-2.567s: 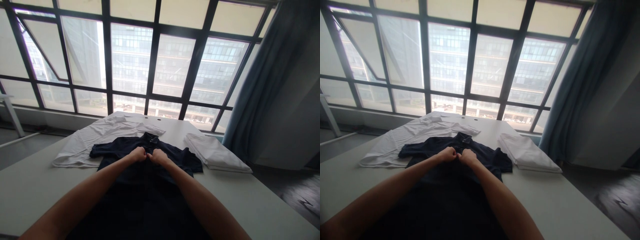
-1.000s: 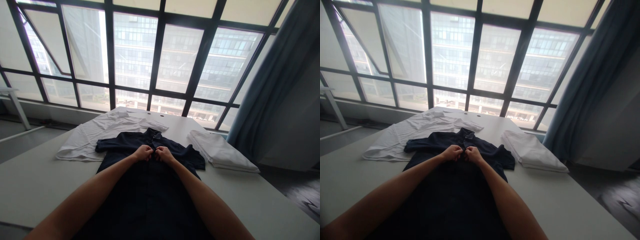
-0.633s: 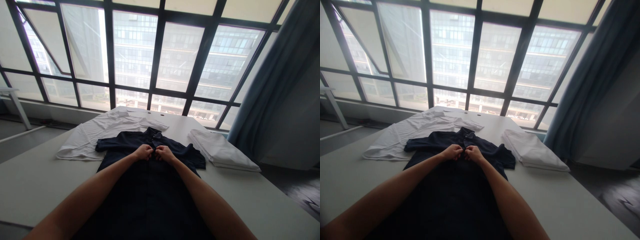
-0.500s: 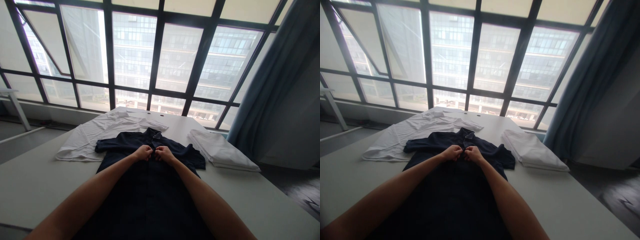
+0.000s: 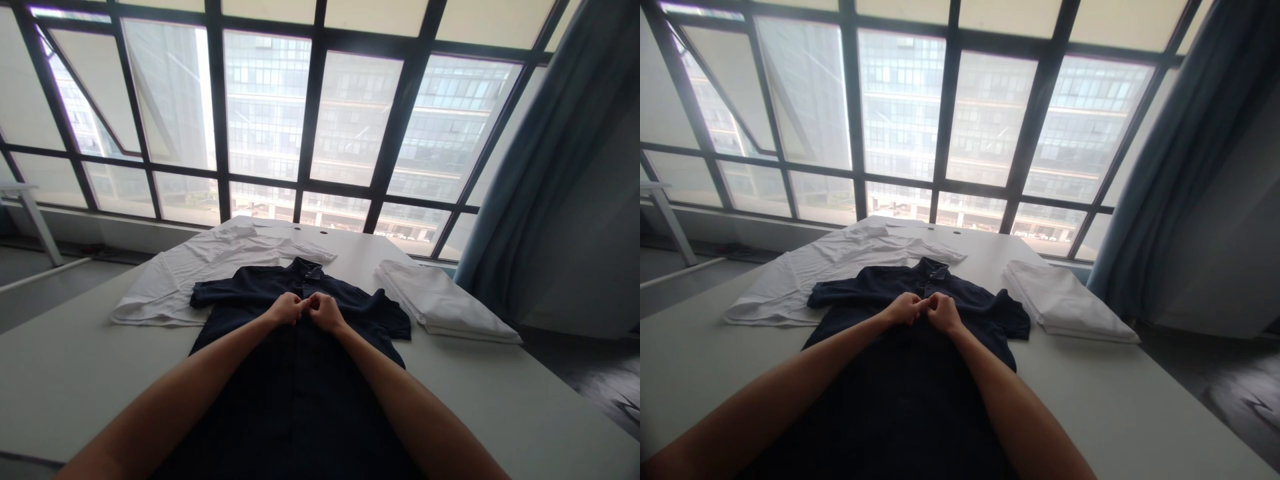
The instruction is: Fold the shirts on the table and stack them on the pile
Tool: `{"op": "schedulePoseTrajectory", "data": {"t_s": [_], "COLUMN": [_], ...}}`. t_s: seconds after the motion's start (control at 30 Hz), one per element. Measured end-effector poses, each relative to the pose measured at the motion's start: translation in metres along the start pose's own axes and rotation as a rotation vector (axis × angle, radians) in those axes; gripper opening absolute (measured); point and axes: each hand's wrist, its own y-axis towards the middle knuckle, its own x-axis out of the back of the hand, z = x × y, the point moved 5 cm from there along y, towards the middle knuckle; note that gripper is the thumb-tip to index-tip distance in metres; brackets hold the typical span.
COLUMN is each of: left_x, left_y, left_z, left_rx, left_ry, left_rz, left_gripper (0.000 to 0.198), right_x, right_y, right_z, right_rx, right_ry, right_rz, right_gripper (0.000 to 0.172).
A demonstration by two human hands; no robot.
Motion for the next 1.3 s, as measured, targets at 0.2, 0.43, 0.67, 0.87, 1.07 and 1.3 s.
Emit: {"op": "schedulePoseTrajectory", "data": {"t_s": [0.2, 0.43, 0.67, 0.87, 1.07, 1.3], "left_x": [0.001, -0.001, 0.001, 0.003, 0.006, 0.006], "left_y": [0.0, 0.0, -0.005, -0.005, -0.01, -0.007], "left_z": [0.002, 0.0, -0.006, -0.007, -0.014, -0.011], "left_rx": [0.011, 0.0, -0.125, -0.142, -0.165, -0.155], "left_ry": [-0.014, -0.02, -0.033, -0.002, 0.175, 0.3], "left_rz": [-0.027, -0.054, -0.125, -0.159, -0.235, -0.263], "left_gripper": [0.037, 0.018, 0.012, 0.017, 0.018, 0.016], "right_x": [-0.001, 0.001, 0.005, 0.007, 0.006, 0.006], "right_y": [0.0, 0.005, 0.004, 0.006, 0.004, -0.002], "right_z": [-0.002, -0.01, -0.011, -0.011, -0.005, 0.006], "right_rx": [-0.006, -0.145, -0.209, -0.099, 0.027, 0.189], "right_ry": [0.08, 0.175, 0.219, 0.117, -0.071, -0.233], "right_rz": [0.113, 0.094, 0.145, 0.093, 0.049, -0.053], "right_gripper": [0.012, 0.008, 0.002, 0.002, 0.005, 0.008]}}
